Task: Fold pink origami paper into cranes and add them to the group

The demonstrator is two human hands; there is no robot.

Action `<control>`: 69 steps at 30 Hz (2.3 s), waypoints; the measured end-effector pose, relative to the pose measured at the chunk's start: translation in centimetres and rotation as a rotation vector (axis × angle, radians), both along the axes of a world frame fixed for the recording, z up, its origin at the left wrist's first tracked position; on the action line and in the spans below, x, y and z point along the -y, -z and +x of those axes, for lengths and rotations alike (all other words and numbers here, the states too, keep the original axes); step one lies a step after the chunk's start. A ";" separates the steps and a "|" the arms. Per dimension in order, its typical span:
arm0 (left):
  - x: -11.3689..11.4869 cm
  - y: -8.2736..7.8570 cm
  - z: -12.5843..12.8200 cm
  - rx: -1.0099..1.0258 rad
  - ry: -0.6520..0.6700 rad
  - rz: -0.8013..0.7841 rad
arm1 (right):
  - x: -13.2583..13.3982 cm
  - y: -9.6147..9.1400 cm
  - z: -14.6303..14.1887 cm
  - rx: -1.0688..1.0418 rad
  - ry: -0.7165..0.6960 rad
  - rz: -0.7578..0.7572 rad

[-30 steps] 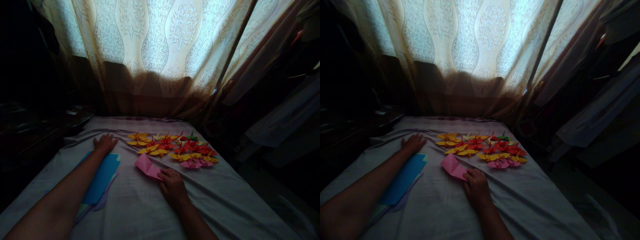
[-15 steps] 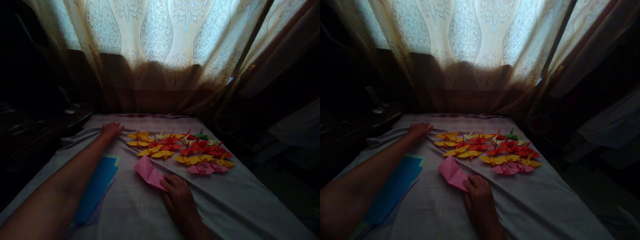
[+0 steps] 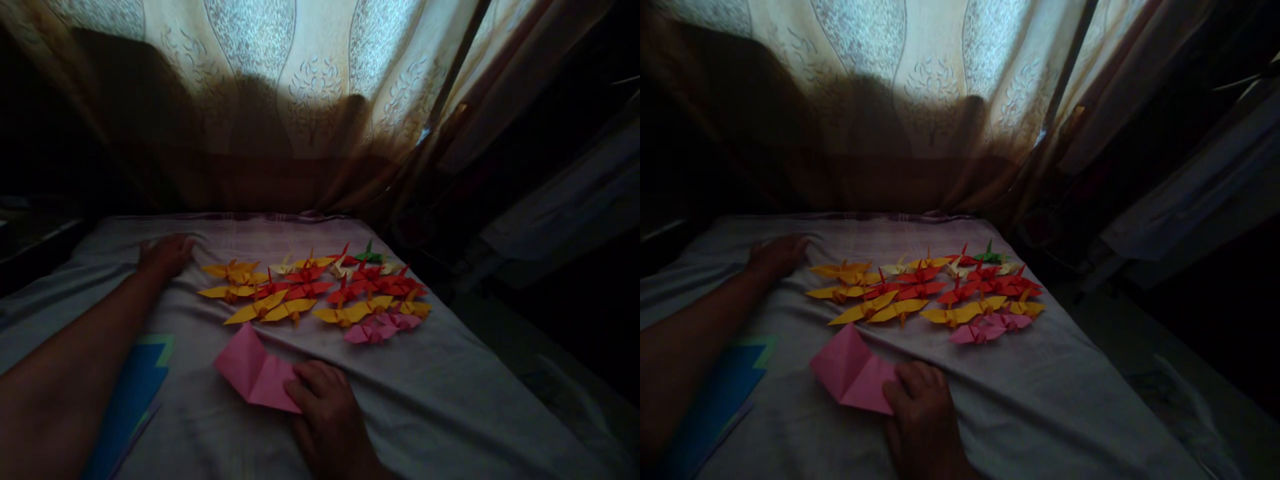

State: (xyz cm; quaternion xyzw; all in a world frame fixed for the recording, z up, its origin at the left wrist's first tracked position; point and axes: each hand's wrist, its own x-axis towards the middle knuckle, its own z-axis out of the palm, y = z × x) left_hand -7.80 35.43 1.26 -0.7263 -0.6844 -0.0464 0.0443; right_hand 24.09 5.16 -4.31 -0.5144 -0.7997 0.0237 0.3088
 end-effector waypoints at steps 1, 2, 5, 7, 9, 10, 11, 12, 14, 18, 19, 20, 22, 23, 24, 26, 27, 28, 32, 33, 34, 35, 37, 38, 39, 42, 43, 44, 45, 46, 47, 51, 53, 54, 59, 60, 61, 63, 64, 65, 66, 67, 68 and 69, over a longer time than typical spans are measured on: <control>1.3 -0.4 0.1 -0.005 -0.011 0.020 | 0.0 -0.1 -0.1 -0.007 0.010 -0.008; 2.7 -0.8 0.2 -0.014 0.001 0.026 | 0.1 -0.2 -0.2 -0.013 0.018 -0.014; 7.8 -1.1 0.3 -0.041 0.039 -0.036 | 0.1 -0.2 -0.3 -0.037 0.028 -0.030; 11.3 -0.4 0.5 -0.046 0.063 -0.081 | 0.0 -0.2 -0.3 -0.043 0.012 -0.030; 14.6 0.6 1.2 -0.034 0.092 -0.112 | -0.1 -0.3 -0.4 -0.050 0.003 -0.017; 16.0 1.1 1.6 -0.025 0.107 -0.127 | -0.2 -0.4 -0.4 -0.065 0.002 -0.004; 17.1 1.5 2.1 -0.016 0.118 -0.136 | -0.2 -0.5 -0.5 -0.088 0.000 0.013; 17.9 1.8 2.6 -0.007 0.120 -0.142 | -0.3 -0.7 -0.5 -0.121 -0.007 0.034; 18.8 2.1 3.5 0.008 0.114 -0.129 | -0.4 -1.2 -0.2 -0.223 -0.022 0.077; 19.8 1.8 4.7 0.008 0.083 -0.081 | 0.2 -2.4 1.9 -0.401 -0.015 0.163; 20.3 1.9 5.0 0.005 0.089 -0.075 | 0.6 -2.6 2.6 -0.412 0.002 0.137; 21.1 2.1 5.2 0.005 0.110 -0.069 | 1.1 -2.6 3.4 -0.416 -0.004 0.107; 23.2 2.7 5.6 0.017 0.197 -0.069 | 2.2 -2.4 4.8 -0.400 -0.031 0.023; 24.4 3.2 5.7 0.024 0.253 -0.056 | 2.8 -2.2 5.3 -0.377 -0.043 0.005; 25.5 3.6 5.7 0.030 0.293 -0.045 | 3.2 -1.9 5.6 -0.356 -0.046 0.011; 27.4 4.3 5.7 0.047 0.332 -0.042 | 3.9 -1.5 5.7 -0.306 -0.053 0.030; 28.0 4.5 5.6 0.054 0.351 -0.040 | 4.2 -1.3 5.5 -0.276 -0.050 0.042; 28.4 4.5 5.4 0.061 0.371 -0.039 | 4.4 -1.3 5.2 -0.239 -0.044 0.049; 28.7 3.7 4.9 0.076 0.493 -0.025 | 5.3 -1.4 4.0 -0.046 0.018 0.060; 28.7 3.4 4.8 0.076 0.518 -0.018 | 5.6 -1.3 3.7 -0.006 0.040 0.064; 28.7 3.2 4.7 0.074 0.539 -0.012 | 5.9 -1.3 3.4 0.026 0.061 0.068; 28.6 3.1 4.6 0.069 0.555 -0.005 | 6.1 -1.2 3.1 0.053 0.079 0.072; 28.4 3.1 4.6 0.060 0.574 0.020 | 6.4 -1.0 2.6 0.092 0.100 0.073; 28.2 3.2 4.6 0.057 0.583 0.038 | 6.4 -0.9 2.3 0.106 0.106 0.069; 28.1 3.3 4.6 0.057 0.590 0.064 | 6.4 -0.9 2.2 0.113 0.111 0.067; 28.5 3.7 4.4 0.071 0.665 0.173 | 6.3 -0.8 2.0 0.095 0.128 0.058; 29.0 3.8 4.1 0.077 0.702 0.219 | 6.2 -0.8 2.1 0.079 0.125 0.058; 29.7 3.9 3.7 0.082 0.737 0.271 | 6.2 -0.8 2.2 0.059 0.112 0.063; 30.6 3.9 3.1 0.085 0.764 0.321 | 6.2 -0.7 2.4 0.040 0.100 0.071; 31.7 4.0 2.3 0.085 0.772 0.366 | 6.2 -0.6 2.5 0.027 0.080 0.083; 32.8 3.9 1.3 0.086 0.766 0.411 | 6.2 -0.5 2.7 0.011 0.067 0.099; 36.8 3.8 -3.2 0.043 0.526 0.453 | 5.9 0.0 3.1 -0.095 0.042 0.129; 37.7 4.0 -5.2 0.006 0.329 0.426 | 5.8 0.1 3.3 -0.174 0.061 0.125; 37.8 4.2 -6.0 -0.002 0.233 0.410 | 5.7 0.0 3.4 -0.221 0.080 0.117; 36.9 5.2 -7.4 -0.003 -0.064 0.202 | 6.4 -0.5 3.9 -0.466 0.153 0.056; 36.7 5.3 -7.5 -0.001 -0.078 0.155 | 6.6 -0.5 4.0 -0.504 0.170 0.050; 36.6 5.4 -7.5 0.000 -0.086 0.117 | 6.9 -0.5 4.1 -0.533 0.187 0.041; 36.6 5.4 -7.6 0.002 -0.100 0.054 | 7.4 -0.3 4.3 -0.578 0.222 0.011; 36.6 5.4 -7.6 0.002 -0.106 0.027 | 7.5 -0.2 4.4 -0.596 0.241 -0.010; 36.7 5.3 -7.7 0.002 -0.116 0.003 | 7.6 -0.1 4.5 -0.614 0.261 -0.029; 36.8 5.2 -7.7 0.002 -0.130 -0.020 | 7.7 -0.1 4.6 -0.633 0.283 -0.046; 36.9 5.1 -7.8 0.002 -0.145 -0.040 | 7.8 0.0 4.7 -0.653 0.304 -0.061; 36.9 5.0 -7.8 0.000 -0.159 -0.058 | 7.8 0.0 4.7 -0.670 0.323 -0.073; 37.0 4.8 -7.7 -0.005 -0.170 -0.074 | 7.9 0.1 4.7 -0.682 0.339 -0.085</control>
